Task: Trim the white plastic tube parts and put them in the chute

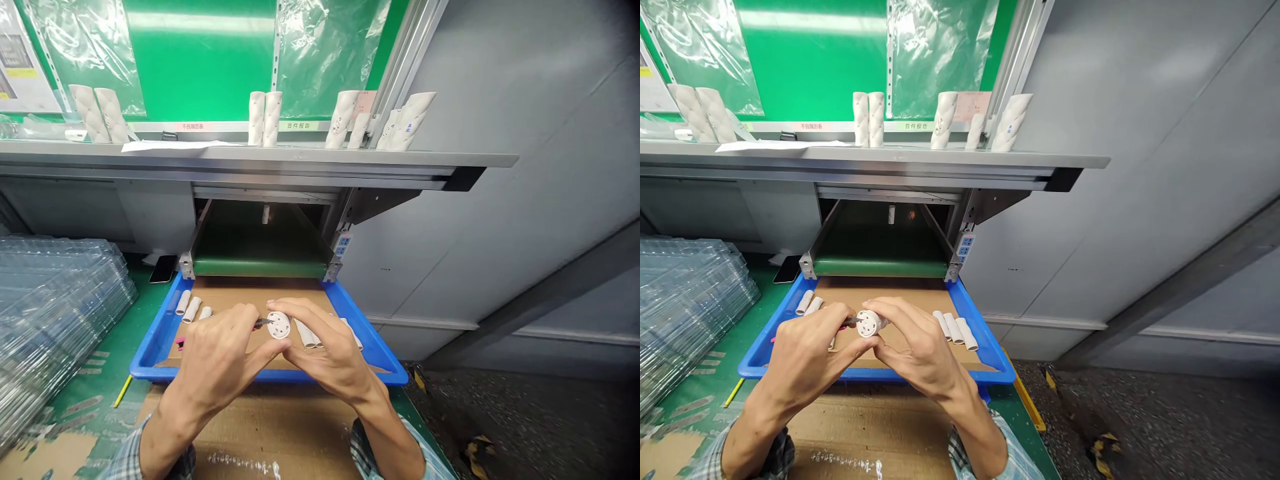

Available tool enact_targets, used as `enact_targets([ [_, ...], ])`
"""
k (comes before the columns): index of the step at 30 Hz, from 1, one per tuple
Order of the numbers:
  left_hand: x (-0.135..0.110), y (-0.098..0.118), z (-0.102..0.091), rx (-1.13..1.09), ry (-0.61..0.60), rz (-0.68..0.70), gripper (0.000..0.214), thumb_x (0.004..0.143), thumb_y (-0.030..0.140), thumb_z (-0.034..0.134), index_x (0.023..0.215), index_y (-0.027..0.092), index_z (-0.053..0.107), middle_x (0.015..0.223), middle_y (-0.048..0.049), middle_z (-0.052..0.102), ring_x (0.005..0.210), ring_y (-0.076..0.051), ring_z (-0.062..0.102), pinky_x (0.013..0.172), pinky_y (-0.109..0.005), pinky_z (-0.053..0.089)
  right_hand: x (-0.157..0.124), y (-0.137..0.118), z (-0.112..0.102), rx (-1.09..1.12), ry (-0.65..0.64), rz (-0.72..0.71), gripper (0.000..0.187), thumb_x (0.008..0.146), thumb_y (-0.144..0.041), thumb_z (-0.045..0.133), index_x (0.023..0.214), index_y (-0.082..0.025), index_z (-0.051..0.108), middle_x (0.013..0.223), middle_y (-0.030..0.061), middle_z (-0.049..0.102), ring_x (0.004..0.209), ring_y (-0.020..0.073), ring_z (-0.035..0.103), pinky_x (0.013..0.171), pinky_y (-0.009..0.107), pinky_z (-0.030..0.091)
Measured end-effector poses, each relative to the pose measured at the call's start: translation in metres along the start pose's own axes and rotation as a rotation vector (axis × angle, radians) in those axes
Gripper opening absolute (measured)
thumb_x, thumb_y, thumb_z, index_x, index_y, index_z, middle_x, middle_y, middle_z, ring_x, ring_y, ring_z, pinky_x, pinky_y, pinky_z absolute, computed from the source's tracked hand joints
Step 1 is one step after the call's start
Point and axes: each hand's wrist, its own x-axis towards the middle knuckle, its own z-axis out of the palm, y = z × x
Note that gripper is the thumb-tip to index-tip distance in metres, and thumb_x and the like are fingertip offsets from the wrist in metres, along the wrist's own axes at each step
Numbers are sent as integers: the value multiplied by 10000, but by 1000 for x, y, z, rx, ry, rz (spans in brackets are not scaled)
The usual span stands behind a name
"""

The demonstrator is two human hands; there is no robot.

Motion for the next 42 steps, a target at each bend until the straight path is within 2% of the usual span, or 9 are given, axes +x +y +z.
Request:
enact_targets([
  [3,0,-1,-1,33,-18,5,518,1157,586,396,856,210,584,710,10,640,584,-186,650,543,-364,325,0,0,1,0,3,-21,420,1002,-155,706,1410,-243,659,1280,91,792,1145,228,793,1002,344,669],
  [8,1,0,-2,63,-15,6,527,1160,583,396,829,214,575,692,11,630,563,-171,611,547,-354,311,1,-1,1,-12,8,-2,406,1012,-171,699,1411,-248,677,1245,91,809,1094,231,811,953,334,688],
  [19,3,0,-4,74,-17,38,529,1179,523,375,783,219,550,657,19,594,545,-160,569,554,-352,286,1,1,-1,-27,27,-19,390,1040,-188,697,1421,-267,686,1240,82,816,1104,236,811,983,358,687],
  [25,5,-1,-4,7,-7,31,520,1192,501,334,799,224,532,660,23,604,554,-154,575,550,-337,287,3,1,-1,59,-14,8,451,1030,-143,642,1465,-263,645,1358,85,782,1226,241,772,1064,393,656],
  [30,3,-2,-5,-43,-20,-15,515,1179,555,341,854,219,559,686,28,630,577,-161,601,556,-333,316,3,1,-2,107,20,2,420,1013,-127,683,1410,-263,676,1276,73,799,1157,221,783,1018,344,659],
  [34,1,0,-6,-1,-40,-39,546,1171,589,326,850,220,567,684,22,635,564,-171,605,546,-350,289,2,3,-2,91,33,-11,407,1019,-124,706,1398,-268,669,1257,73,790,1150,224,771,1014,355,647],
  [42,3,7,-5,86,24,9,565,1201,500,253,791,225,527,633,23,576,532,-162,585,526,-341,295,-2,6,1,20,89,-44,424,1035,-137,713,1436,-265,656,1258,82,738,1158,222,735,1022,327,622],
])
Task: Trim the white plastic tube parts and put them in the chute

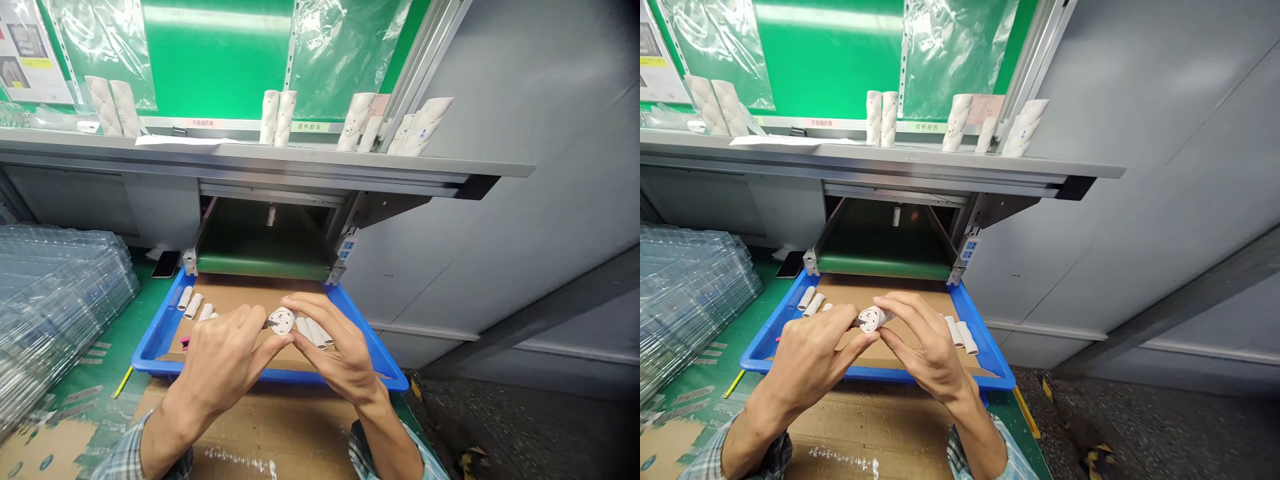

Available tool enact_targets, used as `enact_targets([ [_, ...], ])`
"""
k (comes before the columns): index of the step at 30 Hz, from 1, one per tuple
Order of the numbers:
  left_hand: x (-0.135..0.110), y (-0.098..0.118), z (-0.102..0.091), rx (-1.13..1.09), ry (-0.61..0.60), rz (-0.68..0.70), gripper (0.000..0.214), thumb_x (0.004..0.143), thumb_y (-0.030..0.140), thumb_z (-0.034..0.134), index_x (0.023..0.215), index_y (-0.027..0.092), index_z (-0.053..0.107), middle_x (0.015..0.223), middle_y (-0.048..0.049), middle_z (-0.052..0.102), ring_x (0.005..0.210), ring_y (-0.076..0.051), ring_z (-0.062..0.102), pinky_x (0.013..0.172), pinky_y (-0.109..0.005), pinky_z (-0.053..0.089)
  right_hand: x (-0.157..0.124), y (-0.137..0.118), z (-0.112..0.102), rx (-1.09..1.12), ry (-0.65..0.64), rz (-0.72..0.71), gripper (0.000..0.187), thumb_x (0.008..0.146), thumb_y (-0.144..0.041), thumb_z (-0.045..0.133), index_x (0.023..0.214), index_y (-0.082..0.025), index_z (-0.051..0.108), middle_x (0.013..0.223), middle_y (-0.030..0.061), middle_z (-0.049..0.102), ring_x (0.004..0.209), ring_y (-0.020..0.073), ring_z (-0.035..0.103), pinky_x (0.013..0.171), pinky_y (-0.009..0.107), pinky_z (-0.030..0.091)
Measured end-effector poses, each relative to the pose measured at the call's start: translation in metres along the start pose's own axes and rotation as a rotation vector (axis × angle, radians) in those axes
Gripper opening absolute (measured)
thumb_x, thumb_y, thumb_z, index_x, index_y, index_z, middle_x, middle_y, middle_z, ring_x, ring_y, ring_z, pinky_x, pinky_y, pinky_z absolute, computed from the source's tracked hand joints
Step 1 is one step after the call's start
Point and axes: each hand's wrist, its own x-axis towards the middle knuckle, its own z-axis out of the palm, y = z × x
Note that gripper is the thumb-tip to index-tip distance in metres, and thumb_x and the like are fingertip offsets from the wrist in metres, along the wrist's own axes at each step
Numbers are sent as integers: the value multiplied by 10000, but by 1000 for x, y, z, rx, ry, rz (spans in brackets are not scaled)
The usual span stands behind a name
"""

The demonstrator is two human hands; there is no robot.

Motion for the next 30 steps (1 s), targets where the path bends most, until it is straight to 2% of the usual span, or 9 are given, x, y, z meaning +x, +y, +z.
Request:
enact_targets([
  [5,-1,1,3,4,19,-13,529,1202,482,287,815,223,538,656,22,583,557,-164,598,545,-343,316,-1,-2,4,-59,63,-26,460,1016,-91,720,1438,-268,667,1236,81,711,1115,222,724,1003,333,623],
  [12,-2,5,5,-3,63,-16,533,1200,491,289,806,223,529,637,28,569,514,-153,553,522,-332,298,-2,-3,13,-86,172,-61,397,986,-60,745,1336,-236,679,1165,78,707,1049,224,705,932,349,621],
  [19,-3,7,5,-69,47,-21,500,1205,461,289,823,229,512,649,40,567,519,-148,563,517,-333,307,-3,-3,16,-126,219,-95,378,975,-50,753,1308,-209,669,1125,82,696,1024,222,688,897,348,621],
  [25,-3,10,6,-148,43,-46,481,1198,490,308,858,221,518,690,41,616,560,-146,603,539,-316,344,-5,-6,18,-154,263,-90,333,976,-71,751,1270,-198,659,1087,74,668,959,216,670,806,338,611],
  [30,-1,11,4,-155,49,-49,512,1198,494,305,802,227,491,639,47,595,506,-141,555,517,-325,313,-5,-7,20,-207,287,-118,308,989,-101,747,1264,-193,645,1078,77,671,959,225,667,815,352,604],
])
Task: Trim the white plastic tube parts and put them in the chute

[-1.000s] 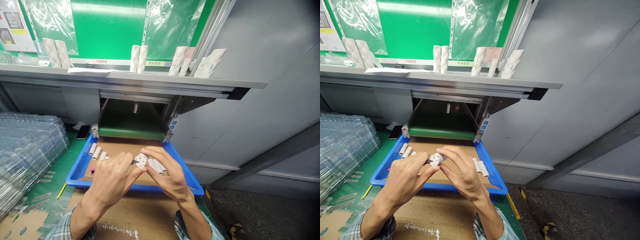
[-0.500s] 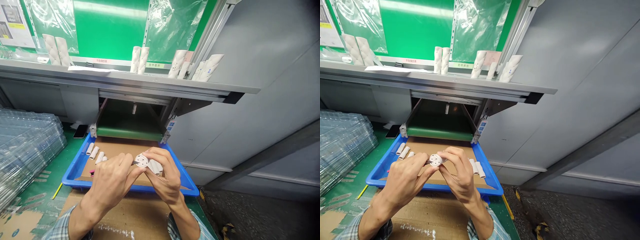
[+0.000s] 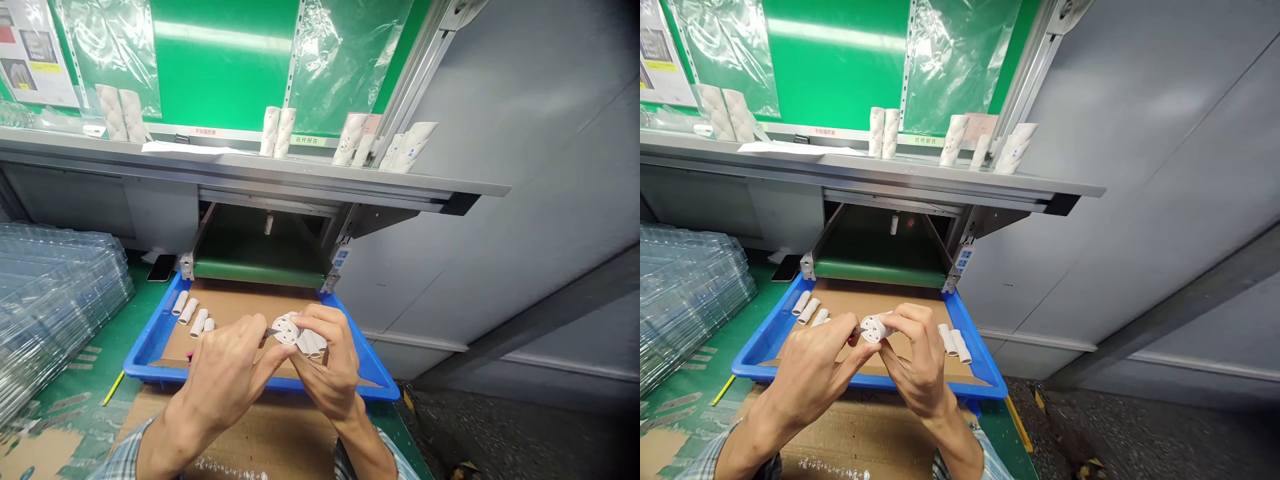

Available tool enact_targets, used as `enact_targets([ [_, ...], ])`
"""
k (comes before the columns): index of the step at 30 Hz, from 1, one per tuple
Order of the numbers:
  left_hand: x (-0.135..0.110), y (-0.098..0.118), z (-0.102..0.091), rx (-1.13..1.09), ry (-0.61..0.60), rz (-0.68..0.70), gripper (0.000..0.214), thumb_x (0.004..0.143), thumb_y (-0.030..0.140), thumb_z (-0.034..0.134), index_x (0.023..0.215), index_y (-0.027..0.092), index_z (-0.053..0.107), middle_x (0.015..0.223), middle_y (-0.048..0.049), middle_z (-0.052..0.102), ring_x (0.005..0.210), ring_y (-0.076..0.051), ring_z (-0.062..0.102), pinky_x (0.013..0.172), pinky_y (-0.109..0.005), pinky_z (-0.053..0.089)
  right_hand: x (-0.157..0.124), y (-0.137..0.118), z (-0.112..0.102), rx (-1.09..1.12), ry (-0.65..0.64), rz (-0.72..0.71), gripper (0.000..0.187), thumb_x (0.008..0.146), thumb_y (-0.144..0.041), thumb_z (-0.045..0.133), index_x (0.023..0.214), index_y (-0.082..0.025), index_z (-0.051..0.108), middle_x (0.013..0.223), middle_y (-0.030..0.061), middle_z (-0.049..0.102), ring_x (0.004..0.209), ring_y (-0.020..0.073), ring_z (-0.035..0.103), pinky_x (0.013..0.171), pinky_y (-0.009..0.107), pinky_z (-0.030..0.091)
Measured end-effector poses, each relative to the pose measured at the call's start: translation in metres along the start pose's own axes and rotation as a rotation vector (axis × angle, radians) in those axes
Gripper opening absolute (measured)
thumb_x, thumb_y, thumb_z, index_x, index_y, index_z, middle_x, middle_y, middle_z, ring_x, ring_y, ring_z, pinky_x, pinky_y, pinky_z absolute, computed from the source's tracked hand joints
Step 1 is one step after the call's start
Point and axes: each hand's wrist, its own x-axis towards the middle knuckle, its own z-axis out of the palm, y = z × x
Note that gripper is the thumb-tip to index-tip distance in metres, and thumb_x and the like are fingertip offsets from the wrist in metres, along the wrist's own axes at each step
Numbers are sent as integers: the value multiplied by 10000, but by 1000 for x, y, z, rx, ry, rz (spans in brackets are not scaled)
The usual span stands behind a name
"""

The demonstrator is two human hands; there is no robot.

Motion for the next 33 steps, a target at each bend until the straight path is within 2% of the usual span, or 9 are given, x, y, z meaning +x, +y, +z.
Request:
enact_targets([
  [4,1,0,-2,-82,-28,23,496,1206,439,308,805,224,507,622,59,591,477,-120,542,495,-318,301,1,0,0,-19,-9,-18,297,992,-101,748,1256,-188,643,1068,73,675,961,218,660,820,340,597],
  [7,1,-1,-2,-113,-3,16,476,1200,437,347,807,226,512,628,51,604,494,-126,570,495,-322,305,1,0,0,-13,-2,-1,291,995,-122,752,1255,-191,643,1073,75,676,962,217,662,817,341,603],
  [10,0,-1,1,-148,58,-21,372,1168,499,456,1012,197,606,734,25,698,561,-136,640,536,-292,393,0,-2,1,1,7,17,312,989,-141,761,1269,-210,641,1063,72,680,944,222,670,796,350,617],
  [13,-1,-2,3,-200,86,0,304,1163,460,496,1211,183,611,839,-1,755,619,-138,685,580,-267,455,0,-4,2,41,-8,46,325,993,-142,747,1287,-228,635,1080,83,680,969,235,699,806,365,641],
  [16,-2,-6,3,-235,76,46,252,1171,377,490,1278,185,610,888,-16,779,659,-143,711,594,-261,471,2,-3,-1,160,-92,104,323,1011,-166,716,1308,-237,611,1196,124,698,1104,267,729,890,408,665],
  [20,-2,-12,-3,-319,9,72,303,1169,356,504,1418,200,576,1126,-58,822,749,-134,738,664,-235,528,1,5,-8,365,-272,188,407,1016,-172,706,1393,-243,572,1299,134,739,1206,260,751,1014,405,657],
  [24,0,-19,-12,-384,-32,26,346,1158,400,526,1454,227,568,1162,-46,804,795,-135,725,714,-227,564,0,8,-9,415,-199,204,425,1013,-145,735,1401,-273,616,1271,96,761,1208,239,756,1058,391,643],
  [28,2,-23,-16,-325,43,-13,253,1170,257,440,1327,223,636,1111,-42,770,957,-159,720,845,-255,564,1,2,-8,366,-94,175,488,948,-70,780,1374,-273,654,1236,89,749,1190,249,739,1038,410,647],
  [33,1,-23,-15,-261,43,12,304,1169,247,439,1398,217,637,1018,-42,726,802,-153,672,719,-260,528,2,-4,-12,320,-39,142,487,929,-87,800,1353,-270,647,1165,89,740,1092,262,746,947,433,662],
])
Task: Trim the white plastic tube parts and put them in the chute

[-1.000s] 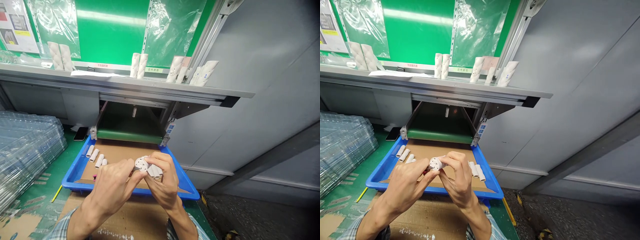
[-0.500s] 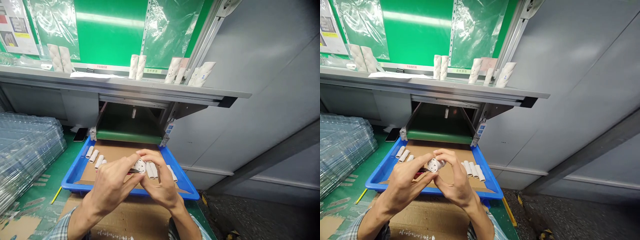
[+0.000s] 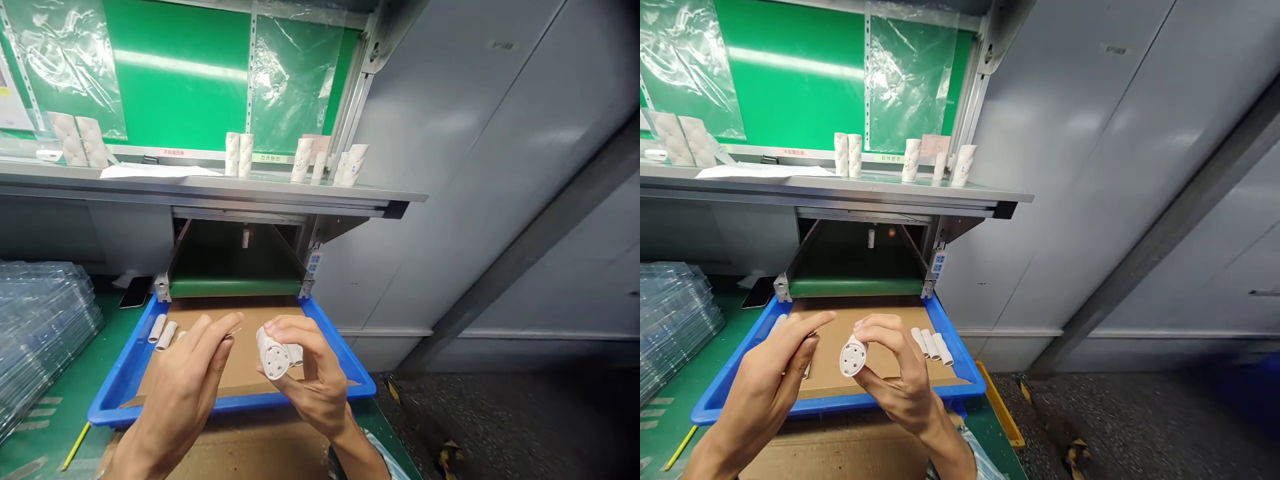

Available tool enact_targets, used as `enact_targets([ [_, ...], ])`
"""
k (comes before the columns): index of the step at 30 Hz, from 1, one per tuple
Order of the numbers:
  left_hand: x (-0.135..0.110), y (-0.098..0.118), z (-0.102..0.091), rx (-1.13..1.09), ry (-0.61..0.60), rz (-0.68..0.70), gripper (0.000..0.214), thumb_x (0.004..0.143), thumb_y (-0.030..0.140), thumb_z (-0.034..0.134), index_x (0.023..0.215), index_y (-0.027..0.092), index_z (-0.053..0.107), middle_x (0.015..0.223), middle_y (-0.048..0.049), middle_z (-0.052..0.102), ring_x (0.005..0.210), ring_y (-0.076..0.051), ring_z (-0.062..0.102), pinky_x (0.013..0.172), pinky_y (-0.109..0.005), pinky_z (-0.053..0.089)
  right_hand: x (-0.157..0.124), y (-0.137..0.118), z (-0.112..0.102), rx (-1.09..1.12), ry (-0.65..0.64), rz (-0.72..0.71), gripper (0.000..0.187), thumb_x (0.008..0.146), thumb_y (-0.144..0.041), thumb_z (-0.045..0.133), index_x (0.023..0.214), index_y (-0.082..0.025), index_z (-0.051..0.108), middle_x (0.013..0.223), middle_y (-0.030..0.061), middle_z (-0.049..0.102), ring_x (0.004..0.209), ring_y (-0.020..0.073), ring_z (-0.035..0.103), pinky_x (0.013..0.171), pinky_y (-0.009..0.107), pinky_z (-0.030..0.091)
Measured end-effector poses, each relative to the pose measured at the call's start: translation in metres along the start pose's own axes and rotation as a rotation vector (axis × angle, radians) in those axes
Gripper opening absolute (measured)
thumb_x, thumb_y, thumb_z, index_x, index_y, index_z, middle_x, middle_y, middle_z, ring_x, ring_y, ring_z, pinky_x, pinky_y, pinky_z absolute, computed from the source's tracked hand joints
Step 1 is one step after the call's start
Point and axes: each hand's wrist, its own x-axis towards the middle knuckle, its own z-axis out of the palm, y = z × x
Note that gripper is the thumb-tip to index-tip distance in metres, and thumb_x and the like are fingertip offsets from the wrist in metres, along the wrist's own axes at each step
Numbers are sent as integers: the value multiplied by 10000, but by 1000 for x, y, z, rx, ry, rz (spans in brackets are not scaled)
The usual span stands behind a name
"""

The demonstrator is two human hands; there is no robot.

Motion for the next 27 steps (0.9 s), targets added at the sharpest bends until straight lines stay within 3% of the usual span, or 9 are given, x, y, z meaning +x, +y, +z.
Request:
enact_targets([
  [7,-2,9,-3,-29,-23,23,364,1183,295,405,1465,214,620,992,-57,712,794,-166,632,716,-269,515,0,0,-3,-6,12,18,466,917,-120,832,1326,-254,652,1123,78,742,1064,255,736,935,414,647],
  [15,-3,18,1,-39,2,108,350,1156,203,504,1493,170,592,934,-25,680,786,-153,576,747,-279,478,6,-2,-1,-106,-5,-26,390,966,-107,785,1304,-246,651,1149,74,729,1069,220,728,931,351,641],
  [27,-3,22,4,13,39,74,316,1146,178,527,1439,189,645,876,-13,670,770,-156,563,741,-285,475,9,-3,1,-221,-12,-87,359,994,-130,765,1307,-257,644,1108,82,756,1017,250,762,861,396,669],
])
